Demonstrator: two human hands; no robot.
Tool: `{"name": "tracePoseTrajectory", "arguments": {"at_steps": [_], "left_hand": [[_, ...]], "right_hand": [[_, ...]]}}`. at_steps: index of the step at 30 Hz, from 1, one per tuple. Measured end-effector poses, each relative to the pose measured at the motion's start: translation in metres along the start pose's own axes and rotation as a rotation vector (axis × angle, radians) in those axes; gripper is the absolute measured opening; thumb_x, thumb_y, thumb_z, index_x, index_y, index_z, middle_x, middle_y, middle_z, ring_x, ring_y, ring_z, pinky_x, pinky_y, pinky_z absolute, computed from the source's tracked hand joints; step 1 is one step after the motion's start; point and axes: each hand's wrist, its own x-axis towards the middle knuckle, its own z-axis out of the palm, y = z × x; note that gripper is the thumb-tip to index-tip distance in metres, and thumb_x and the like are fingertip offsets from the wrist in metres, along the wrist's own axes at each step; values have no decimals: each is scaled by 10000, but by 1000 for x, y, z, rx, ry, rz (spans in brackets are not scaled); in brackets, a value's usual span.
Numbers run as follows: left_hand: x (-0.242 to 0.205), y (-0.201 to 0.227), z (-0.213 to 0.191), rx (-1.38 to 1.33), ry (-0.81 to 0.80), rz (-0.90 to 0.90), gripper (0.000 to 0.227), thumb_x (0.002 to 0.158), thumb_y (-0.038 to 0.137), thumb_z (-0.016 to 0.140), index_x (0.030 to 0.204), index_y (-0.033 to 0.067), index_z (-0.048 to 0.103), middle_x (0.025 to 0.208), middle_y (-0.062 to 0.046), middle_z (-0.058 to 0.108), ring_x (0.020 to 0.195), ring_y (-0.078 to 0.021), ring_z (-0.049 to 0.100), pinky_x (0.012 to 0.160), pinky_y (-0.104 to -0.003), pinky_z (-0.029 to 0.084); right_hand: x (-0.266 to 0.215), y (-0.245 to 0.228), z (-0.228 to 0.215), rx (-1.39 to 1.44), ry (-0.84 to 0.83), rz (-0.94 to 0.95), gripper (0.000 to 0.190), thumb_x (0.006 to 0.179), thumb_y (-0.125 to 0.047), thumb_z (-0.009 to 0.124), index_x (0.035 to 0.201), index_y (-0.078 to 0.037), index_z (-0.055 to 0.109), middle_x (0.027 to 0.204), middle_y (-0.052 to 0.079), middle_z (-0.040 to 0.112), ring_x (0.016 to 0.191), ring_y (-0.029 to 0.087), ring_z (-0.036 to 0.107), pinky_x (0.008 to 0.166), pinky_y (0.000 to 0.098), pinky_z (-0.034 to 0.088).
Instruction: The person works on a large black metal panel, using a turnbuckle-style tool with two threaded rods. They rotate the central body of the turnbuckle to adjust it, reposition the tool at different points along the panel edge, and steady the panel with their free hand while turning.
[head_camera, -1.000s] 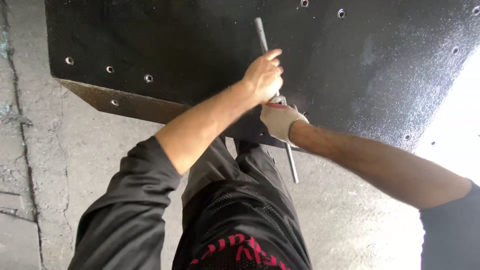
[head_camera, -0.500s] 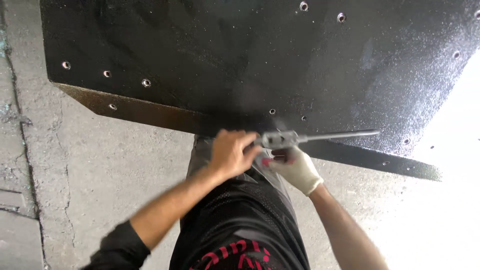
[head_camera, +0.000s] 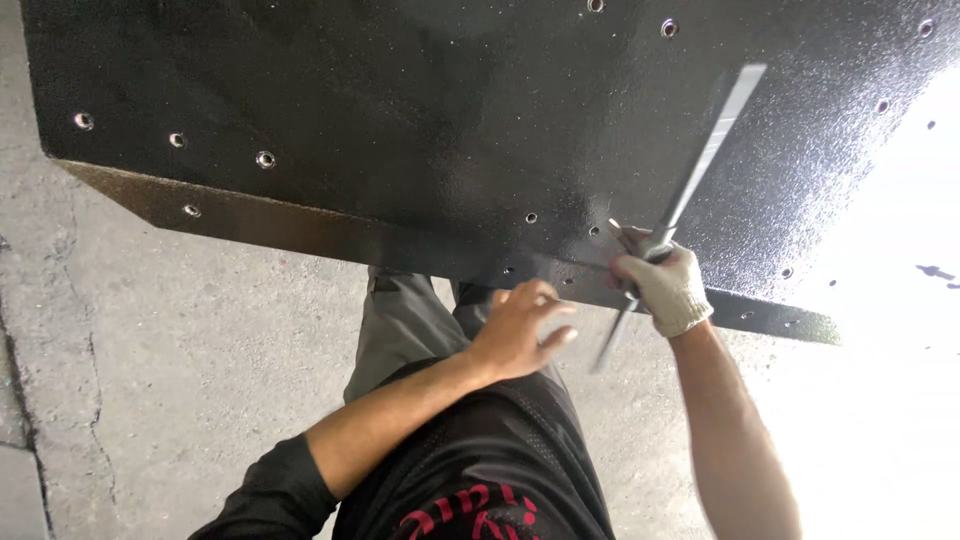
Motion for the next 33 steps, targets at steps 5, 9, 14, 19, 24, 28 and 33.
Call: {"name": "tracePoseTrajectory", "arguments": {"at_steps": [5, 9, 14, 19, 24, 28, 33], "left_hand": [[-22, -50, -9, -87, -245, -271, 218, 1001, 314, 639, 1078, 128, 722, 935, -52, 678, 841, -165, 658, 800, -391, 540], [-40, -74, -19, -54, -244, -310, 182, 993, 282, 661, 1029, 117, 729, 895, -49, 682, 784, -150, 650, 740, -367, 541], [-46, -80, -24, 33, -161, -280, 197, 995, 294, 659, 1009, 108, 724, 853, -32, 682, 737, -143, 639, 700, -354, 540], [-41, -81, -23, 4, -117, -285, 212, 996, 302, 656, 1003, 102, 724, 838, -34, 671, 713, -142, 639, 674, -347, 543], [-42, -83, -14, -6, -137, -305, 223, 1000, 309, 644, 1003, 101, 724, 834, -28, 669, 702, -149, 638, 661, -352, 544], [-43, -78, -15, -5, -126, -285, 221, 997, 307, 650, 992, 100, 726, 833, -29, 672, 712, -148, 635, 669, -352, 542], [-41, -78, -11, -6, -163, -292, 226, 1002, 314, 646, 1004, 103, 726, 848, -34, 676, 721, -143, 635, 677, -348, 543]], "right_hand": [[9, -15, -2, -604, -164, 23, 493, 788, -63, 750, 1275, -11, 694, 828, 135, 722, 604, 161, 616, 510, 318, 490], [25, -6, -3, -872, -186, -231, 644, 735, -137, 785, 1336, 7, 602, 822, 50, 713, 610, 94, 654, 563, 290, 566], [24, -24, 9, -970, -237, -109, 649, 740, -190, 758, 1368, -90, 628, 790, 64, 714, 596, 141, 606, 558, 325, 477], [35, -21, 8, -1048, -269, -162, 593, 736, -195, 769, 1306, -76, 658, 836, 70, 724, 642, 139, 637, 611, 301, 520], [38, -30, 12, -1101, -342, -209, 536, 732, -199, 751, 1254, -105, 674, 908, 24, 735, 701, 117, 685, 677, 294, 556], [26, -57, 25, -1378, -399, -90, 509, 797, -203, 726, 1296, -135, 655, 879, 81, 750, 729, 201, 684, 693, 362, 557], [33, -59, 26, -1486, -433, -105, 518, 788, -210, 736, 1294, -138, 652, 898, 85, 745, 777, 209, 689, 733, 365, 548]]}}
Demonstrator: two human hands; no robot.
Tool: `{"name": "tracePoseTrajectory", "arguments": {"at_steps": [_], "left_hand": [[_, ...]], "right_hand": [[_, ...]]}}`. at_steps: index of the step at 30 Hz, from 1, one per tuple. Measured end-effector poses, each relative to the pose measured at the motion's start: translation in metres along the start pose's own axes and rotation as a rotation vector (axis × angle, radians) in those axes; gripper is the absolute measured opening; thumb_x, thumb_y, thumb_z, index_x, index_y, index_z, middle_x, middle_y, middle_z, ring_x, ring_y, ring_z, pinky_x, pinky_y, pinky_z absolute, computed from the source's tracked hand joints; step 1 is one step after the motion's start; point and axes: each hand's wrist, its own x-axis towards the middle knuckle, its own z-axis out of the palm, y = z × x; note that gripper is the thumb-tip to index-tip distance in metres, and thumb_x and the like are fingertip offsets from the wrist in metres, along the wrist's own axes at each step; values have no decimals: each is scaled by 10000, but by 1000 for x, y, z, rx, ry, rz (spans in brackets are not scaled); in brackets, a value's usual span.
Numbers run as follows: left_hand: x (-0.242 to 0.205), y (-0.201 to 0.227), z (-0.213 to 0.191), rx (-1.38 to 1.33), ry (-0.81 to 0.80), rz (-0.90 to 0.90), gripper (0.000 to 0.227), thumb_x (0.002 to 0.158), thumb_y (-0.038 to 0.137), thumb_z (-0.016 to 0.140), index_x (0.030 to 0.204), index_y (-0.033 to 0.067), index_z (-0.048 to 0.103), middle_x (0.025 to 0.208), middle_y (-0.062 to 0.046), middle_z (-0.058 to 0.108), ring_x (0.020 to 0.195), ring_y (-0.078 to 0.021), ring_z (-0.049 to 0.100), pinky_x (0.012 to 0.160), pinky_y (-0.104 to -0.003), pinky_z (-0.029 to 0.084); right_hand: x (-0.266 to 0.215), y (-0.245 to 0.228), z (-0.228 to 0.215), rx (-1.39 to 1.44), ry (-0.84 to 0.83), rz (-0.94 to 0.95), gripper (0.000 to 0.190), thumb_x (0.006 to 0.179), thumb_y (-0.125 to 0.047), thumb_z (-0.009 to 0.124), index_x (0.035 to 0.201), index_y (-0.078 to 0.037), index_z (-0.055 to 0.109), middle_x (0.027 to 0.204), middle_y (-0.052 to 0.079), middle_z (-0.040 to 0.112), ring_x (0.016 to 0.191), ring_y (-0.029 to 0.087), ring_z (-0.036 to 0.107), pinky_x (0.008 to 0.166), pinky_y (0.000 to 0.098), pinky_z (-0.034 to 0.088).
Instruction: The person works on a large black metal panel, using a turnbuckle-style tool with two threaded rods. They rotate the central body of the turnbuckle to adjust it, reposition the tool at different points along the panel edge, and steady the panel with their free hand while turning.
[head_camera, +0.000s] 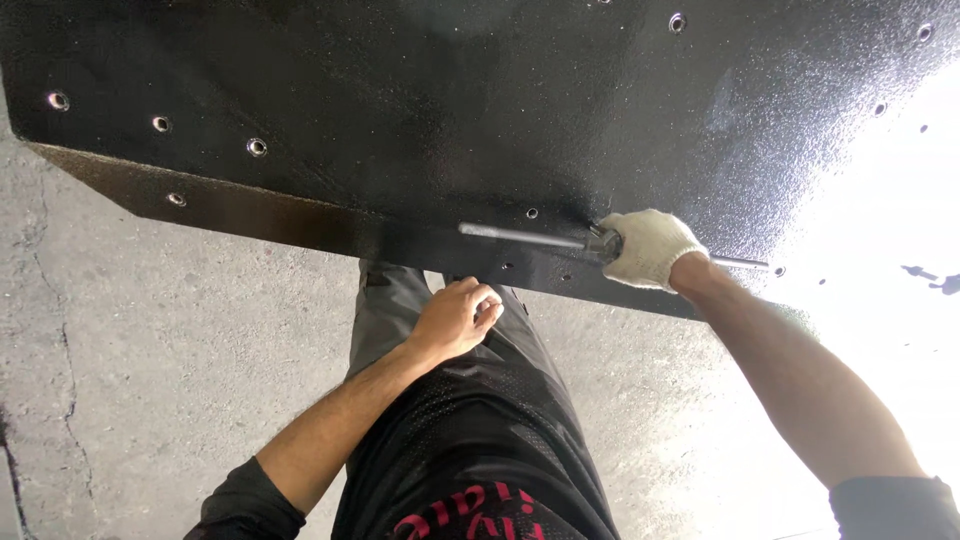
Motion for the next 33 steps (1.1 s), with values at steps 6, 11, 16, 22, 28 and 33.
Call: {"name": "tracePoseTrajectory", "arguments": {"at_steps": [6, 11, 16, 22, 28, 33], "left_hand": [[2, 6, -10, -6, -37, 4, 220, 1004, 298, 638, 1028, 99, 727, 853, -45, 683, 724, -151, 636, 680, -352, 551], [-1, 2, -16, -80, -218, -57, 220, 1012, 297, 616, 1061, 104, 709, 904, -33, 719, 690, -131, 682, 642, -329, 595], [-26, 2, -12, 18, -339, 86, 257, 996, 324, 646, 1031, 80, 717, 912, -74, 692, 711, -165, 660, 618, -367, 589], [-25, 0, -15, -8, -487, 89, 285, 1006, 349, 612, 1076, 91, 710, 960, -71, 693, 802, -178, 661, 756, -402, 579], [13, 28, -14, -210, -338, 69, 320, 1037, 333, 537, 1133, 71, 694, 1061, -104, 699, 913, -199, 686, 842, -418, 580], [25, 51, 10, -397, -290, 73, 428, 1136, 357, 383, 1327, 25, 575, 1095, -145, 672, 931, -191, 656, 810, -422, 568]], "right_hand": [[-4, -3, -2, -2, 6, -35, 387, 820, -229, 729, 1194, -140, 685, 898, 78, 725, 802, 217, 688, 780, 403, 561], [-8, -16, -9, -316, -41, -54, 196, 984, -232, 591, 1110, -103, 666, 851, 75, 680, 788, 180, 702, 722, 377, 628], [-3, -20, -15, -267, -89, -24, 200, 999, -268, 596, 1085, -104, 673, 824, 77, 685, 739, 172, 679, 683, 350, 567], [-3, -18, 10, 372, 76, 143, 416, 841, -145, 717, 1246, -126, 627, 823, 87, 702, 626, 164, 601, 570, 330, 518], [16, -26, 58, 1525, 410, 485, 136, 873, -44, 702, 1000, -5, 673, 774, 124, 668, 519, 142, 601, 461, 297, 500], [24, -38, 74, 2374, 688, 370, 286, 827, 79, 625, 979, -111, 476, 675, 91, 565, 479, 196, 577, 401, 356, 481]]}}
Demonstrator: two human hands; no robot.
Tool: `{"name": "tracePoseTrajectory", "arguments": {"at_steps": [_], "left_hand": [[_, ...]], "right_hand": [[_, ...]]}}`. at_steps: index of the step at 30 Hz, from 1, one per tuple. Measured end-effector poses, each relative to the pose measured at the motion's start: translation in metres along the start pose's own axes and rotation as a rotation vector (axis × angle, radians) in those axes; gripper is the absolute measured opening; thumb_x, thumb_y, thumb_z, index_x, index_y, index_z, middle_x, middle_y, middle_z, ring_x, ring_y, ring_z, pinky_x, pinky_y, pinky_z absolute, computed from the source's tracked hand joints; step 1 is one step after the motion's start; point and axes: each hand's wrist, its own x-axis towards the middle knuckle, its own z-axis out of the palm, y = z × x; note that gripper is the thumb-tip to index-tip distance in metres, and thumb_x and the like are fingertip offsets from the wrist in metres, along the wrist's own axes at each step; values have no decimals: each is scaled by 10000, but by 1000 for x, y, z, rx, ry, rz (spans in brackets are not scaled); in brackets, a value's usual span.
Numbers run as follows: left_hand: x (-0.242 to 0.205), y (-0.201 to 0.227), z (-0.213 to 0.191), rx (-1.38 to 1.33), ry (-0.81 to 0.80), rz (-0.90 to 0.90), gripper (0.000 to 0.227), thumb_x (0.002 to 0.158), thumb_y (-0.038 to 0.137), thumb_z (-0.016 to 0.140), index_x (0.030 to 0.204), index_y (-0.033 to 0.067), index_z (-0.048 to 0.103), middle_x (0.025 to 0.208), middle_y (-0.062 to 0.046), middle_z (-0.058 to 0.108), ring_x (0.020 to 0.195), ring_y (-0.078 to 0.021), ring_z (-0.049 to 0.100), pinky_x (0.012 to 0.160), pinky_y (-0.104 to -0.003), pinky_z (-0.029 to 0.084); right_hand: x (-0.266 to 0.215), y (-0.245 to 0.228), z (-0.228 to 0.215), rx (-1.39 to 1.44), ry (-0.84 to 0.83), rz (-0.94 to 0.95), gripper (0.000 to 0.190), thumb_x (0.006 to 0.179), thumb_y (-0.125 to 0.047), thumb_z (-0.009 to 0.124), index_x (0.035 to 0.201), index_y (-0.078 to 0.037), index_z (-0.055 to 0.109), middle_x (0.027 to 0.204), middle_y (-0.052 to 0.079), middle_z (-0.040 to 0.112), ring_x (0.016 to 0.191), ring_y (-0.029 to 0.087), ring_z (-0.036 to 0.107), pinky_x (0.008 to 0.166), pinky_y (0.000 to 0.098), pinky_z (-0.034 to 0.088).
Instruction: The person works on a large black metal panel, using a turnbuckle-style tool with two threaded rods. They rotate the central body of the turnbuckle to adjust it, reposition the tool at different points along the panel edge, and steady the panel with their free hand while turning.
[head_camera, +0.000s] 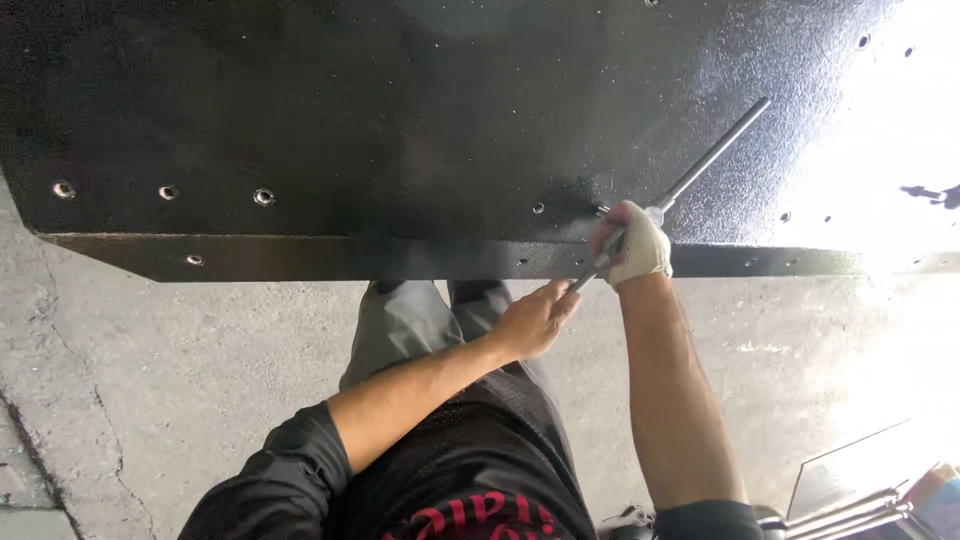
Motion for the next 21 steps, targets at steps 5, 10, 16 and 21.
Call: {"name": "tracePoseTrajectory", "arguments": {"at_steps": [5, 10, 16, 21], "left_hand": [[3, 1, -5, -101, -19, -229, 530, 1078, 401, 313, 1491, 116, 483, 591, -25, 492, 373, -77, 352, 303, -290, 300], [13, 6, -47, 34, -1, -224, 476, 1076, 376, 382, 1448, 122, 537, 588, 2, 542, 354, -40, 356, 281, -249, 285], [36, 39, -100, 349, 26, -92, 364, 1065, 341, 479, 1336, 169, 653, 616, -26, 643, 370, -65, 418, 331, -256, 337], [26, 83, -117, 763, 427, 255, 278, 1045, 337, 530, 1221, 184, 682, 832, -50, 671, 668, -159, 594, 608, -356, 481]], "right_hand": [[-37, -22, 8, -677, 305, -362, 495, 840, -125, 796, 1265, -57, 550, 1108, 66, 427, 746, 163, 648, 571, 318, 646], [-31, -71, -16, -1881, -291, -1539, 818, 594, -245, 798, 1352, -56, 553, 1196, 182, 591, 1039, 343, 658, 928, 522, 548], [-27, -85, 44, -2441, -703, -448, 506, 809, -310, 709, 1284, -140, 664, 1002, 104, 746, 850, 224, 724, 841, 381, 606], [-9, -72, 19, -2086, -701, -443, 404, 754, -233, 744, 1145, -142, 700, 884, 81, 735, 724, 189, 703, 715, 348, 588]]}}
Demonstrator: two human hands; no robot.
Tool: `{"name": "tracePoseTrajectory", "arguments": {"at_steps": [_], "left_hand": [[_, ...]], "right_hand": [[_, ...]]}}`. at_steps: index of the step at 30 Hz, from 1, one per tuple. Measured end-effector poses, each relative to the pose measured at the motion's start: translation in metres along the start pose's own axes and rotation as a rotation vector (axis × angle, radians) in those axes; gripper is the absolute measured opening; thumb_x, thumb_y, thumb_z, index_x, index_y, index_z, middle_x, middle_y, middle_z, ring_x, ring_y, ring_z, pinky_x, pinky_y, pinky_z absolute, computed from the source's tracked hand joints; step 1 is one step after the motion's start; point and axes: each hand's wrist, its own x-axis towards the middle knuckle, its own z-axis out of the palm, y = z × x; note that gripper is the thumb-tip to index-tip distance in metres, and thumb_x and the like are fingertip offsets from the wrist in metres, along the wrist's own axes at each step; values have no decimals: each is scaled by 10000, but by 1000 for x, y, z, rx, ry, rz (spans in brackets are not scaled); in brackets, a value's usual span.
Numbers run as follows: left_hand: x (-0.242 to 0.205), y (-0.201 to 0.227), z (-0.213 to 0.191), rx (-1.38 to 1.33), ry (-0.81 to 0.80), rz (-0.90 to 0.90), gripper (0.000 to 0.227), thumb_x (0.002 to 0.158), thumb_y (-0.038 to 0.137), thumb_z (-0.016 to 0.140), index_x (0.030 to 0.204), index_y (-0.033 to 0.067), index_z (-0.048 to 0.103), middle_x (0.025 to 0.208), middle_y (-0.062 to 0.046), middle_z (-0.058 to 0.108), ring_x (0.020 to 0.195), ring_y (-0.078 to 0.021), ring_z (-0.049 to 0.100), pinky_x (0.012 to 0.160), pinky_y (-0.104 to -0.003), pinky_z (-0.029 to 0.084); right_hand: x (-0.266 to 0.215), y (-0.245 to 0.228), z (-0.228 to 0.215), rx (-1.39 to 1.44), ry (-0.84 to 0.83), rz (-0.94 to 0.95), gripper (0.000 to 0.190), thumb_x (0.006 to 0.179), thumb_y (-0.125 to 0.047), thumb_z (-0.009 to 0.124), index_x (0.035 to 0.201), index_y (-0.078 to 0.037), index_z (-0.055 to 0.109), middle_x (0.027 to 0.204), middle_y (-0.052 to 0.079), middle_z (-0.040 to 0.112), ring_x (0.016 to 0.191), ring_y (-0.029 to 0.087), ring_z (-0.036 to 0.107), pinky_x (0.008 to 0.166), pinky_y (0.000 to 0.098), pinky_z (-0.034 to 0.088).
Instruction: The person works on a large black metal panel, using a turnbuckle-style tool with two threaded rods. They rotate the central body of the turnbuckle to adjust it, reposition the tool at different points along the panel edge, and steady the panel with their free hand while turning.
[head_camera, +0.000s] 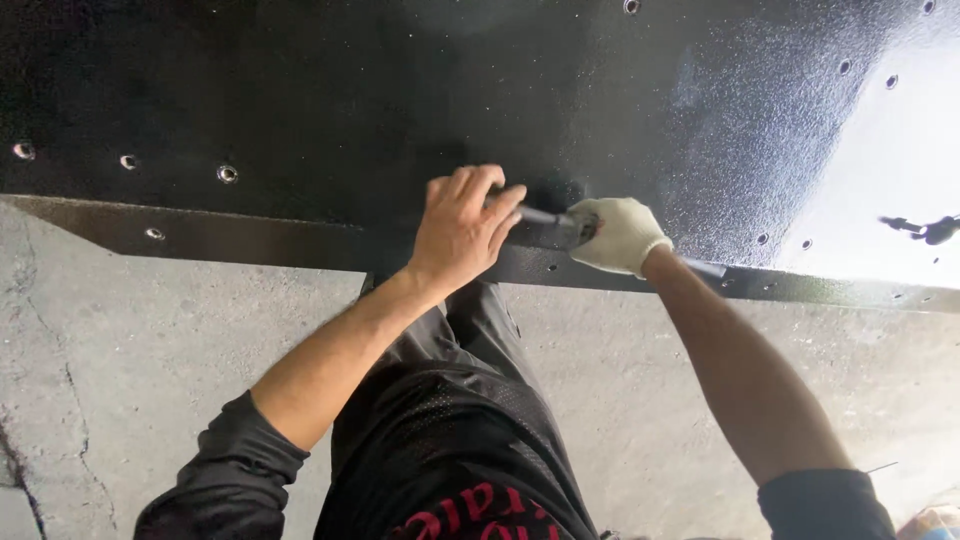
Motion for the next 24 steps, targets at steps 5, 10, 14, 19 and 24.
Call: {"name": "tracePoseTrajectory", "arguments": {"at_steps": [5, 10, 14, 19, 24], "left_hand": [[-22, 24, 30, -145, 435, -46, 203, 1052, 278, 587, 1134, 110, 667, 1018, -104, 667, 953, -232, 650, 859, -435, 491], [-90, 42, 113, -695, -264, -411, 339, 1109, 315, 440, 1175, 36, 621, 882, -62, 649, 701, -138, 615, 611, -349, 526], [-112, 23, 118, -693, -454, -586, 399, 1093, 365, 406, 1271, 93, 638, 709, -81, 571, 466, -106, 416, 393, -298, 357], [-83, -7, 77, -495, -296, -359, 302, 1054, 325, 510, 1204, 115, 666, 712, -36, 639, 446, -72, 477, 336, -254, 398], [21, -36, 10, 84, 150, 199, 182, 1006, 314, 703, 968, 142, 658, 757, -10, 581, 748, -180, 611, 869, -475, 577]], "right_hand": [[21, 12, 57, 1338, 397, 457, 161, 770, -66, 741, 927, -48, 708, 715, 55, 689, 546, 117, 625, 465, 247, 508], [45, 13, 94, 2198, 559, 326, 244, 832, -120, 769, 948, -46, 567, 680, 64, 572, 513, 182, 575, 463, 322, 446], [29, 30, 91, 1725, 783, 451, 453, 891, -273, 811, 1210, -12, 624, 854, 45, 607, 743, 169, 564, 589, 303, 475], [-2, 120, 53, 98, 1430, 178, 463, 878, -240, 796, 1235, -22, 600, 1171, 232, 562, 1201, 324, 479, 916, 480, 487], [-37, 170, 138, 134, 811, 254, 463, 1187, -321, 504, 829, -84, 678, 804, 92, 612, 795, 292, 576, 873, 458, 474]]}}
